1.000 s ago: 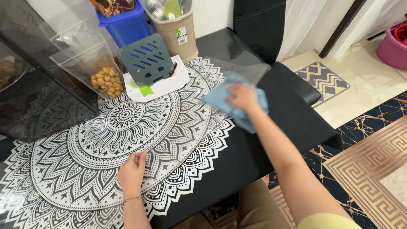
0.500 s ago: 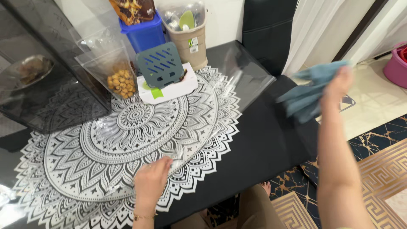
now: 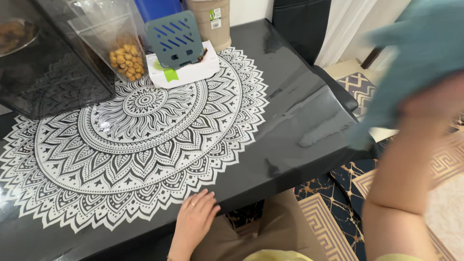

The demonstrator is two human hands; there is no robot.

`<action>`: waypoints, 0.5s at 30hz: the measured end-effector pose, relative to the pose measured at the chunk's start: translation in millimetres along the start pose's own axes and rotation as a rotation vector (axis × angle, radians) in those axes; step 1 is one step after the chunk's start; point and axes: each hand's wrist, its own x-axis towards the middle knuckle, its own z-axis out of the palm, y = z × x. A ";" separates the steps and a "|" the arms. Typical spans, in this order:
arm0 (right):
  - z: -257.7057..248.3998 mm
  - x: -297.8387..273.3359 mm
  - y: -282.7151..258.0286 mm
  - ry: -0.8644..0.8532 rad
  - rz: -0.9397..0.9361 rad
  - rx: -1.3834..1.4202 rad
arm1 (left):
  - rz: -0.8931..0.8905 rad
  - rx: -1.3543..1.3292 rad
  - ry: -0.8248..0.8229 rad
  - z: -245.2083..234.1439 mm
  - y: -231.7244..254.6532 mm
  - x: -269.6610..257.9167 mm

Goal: The person wipes a black dining table with a blue cloth, cleaning around a decorative placemat and various items. They lift the placemat to clean the surface underneath and wipe the table edges and legs.

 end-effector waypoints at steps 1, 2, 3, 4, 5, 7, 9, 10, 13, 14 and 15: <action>30.6 -19.5 -1.1 -0.124 0.061 -0.014 | -0.099 0.005 -0.010 2.2 -0.3 0.6; 64.2 -43.4 -3.0 -0.262 0.127 -0.017 | -0.196 0.009 -0.018 5.0 -1.3 3.4; 104.4 -74.3 -5.1 -0.466 0.272 0.059 | -0.293 0.013 -0.027 7.8 -1.9 5.9; 142.9 -112.1 -10.8 -0.681 0.459 0.142 | -0.280 0.125 0.029 9.8 -4.0 8.6; 183.9 -151.9 -17.2 -0.923 0.619 0.200 | -0.267 0.236 0.086 12.0 -5.5 10.8; 258.7 -224.3 -30.5 -1.280 -0.021 0.072 | -0.306 0.354 0.072 16.5 -10.6 15.9; 290.9 -268.4 -23.8 -1.411 -0.280 -0.083 | -0.410 0.370 -0.075 24.1 -14.4 18.3; 298.6 -282.8 -15.4 -1.433 -0.297 -0.090 | -0.413 0.390 -0.091 26.5 -15.5 15.8; 302.7 -292.5 33.0 -1.386 -0.328 -0.151 | -0.401 0.422 -0.086 36.7 -18.5 11.0; 301.3 -292.0 53.0 -1.353 -0.333 -0.173 | -0.385 0.418 -0.055 39.5 -18.2 8.9; 296.5 -292.8 73.3 -1.326 -0.289 -0.216 | -0.369 0.414 -0.024 41.6 -18.0 7.4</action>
